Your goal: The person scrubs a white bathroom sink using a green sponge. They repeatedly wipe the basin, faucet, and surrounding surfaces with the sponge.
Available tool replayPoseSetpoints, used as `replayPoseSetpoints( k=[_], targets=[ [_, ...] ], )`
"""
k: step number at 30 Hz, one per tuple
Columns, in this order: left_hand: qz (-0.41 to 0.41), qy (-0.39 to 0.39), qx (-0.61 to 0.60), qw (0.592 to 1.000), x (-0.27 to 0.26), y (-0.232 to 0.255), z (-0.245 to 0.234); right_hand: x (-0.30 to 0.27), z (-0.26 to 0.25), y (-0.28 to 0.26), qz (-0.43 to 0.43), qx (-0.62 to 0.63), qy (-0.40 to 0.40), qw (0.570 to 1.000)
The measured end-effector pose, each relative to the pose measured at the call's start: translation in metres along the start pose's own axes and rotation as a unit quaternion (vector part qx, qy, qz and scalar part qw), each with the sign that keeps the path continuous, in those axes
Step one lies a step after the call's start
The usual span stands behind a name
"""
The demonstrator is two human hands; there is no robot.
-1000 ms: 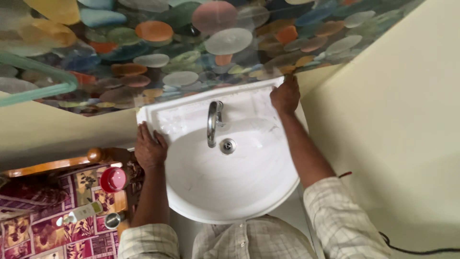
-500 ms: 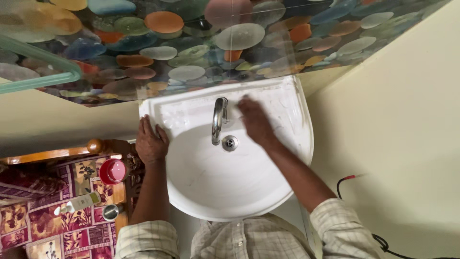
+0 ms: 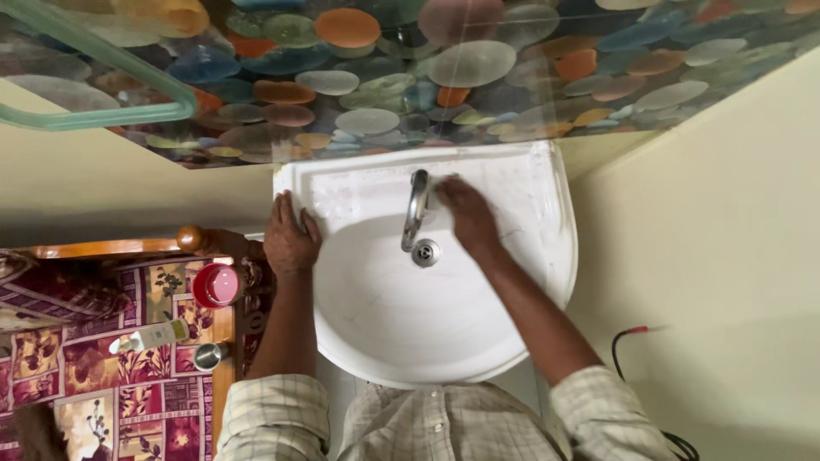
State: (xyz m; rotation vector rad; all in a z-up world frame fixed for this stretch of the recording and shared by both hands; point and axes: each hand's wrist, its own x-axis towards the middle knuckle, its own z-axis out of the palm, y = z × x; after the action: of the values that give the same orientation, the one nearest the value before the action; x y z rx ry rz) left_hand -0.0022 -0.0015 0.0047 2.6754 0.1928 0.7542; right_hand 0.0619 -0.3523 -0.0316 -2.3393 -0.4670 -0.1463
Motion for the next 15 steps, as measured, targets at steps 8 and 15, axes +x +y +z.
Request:
replayPoseSetpoints(
  k=[8,15],
  targets=[
    [0.000,0.003,0.017,1.000,0.000,-0.006,0.006,0.048,-0.050,0.022,0.027,0.048,0.280,0.958],
    [-0.023,-0.023,0.007,0.999,0.005,-0.004,0.002,0.071,0.008,-0.016,-0.084,-0.001,0.128,0.988]
  ],
)
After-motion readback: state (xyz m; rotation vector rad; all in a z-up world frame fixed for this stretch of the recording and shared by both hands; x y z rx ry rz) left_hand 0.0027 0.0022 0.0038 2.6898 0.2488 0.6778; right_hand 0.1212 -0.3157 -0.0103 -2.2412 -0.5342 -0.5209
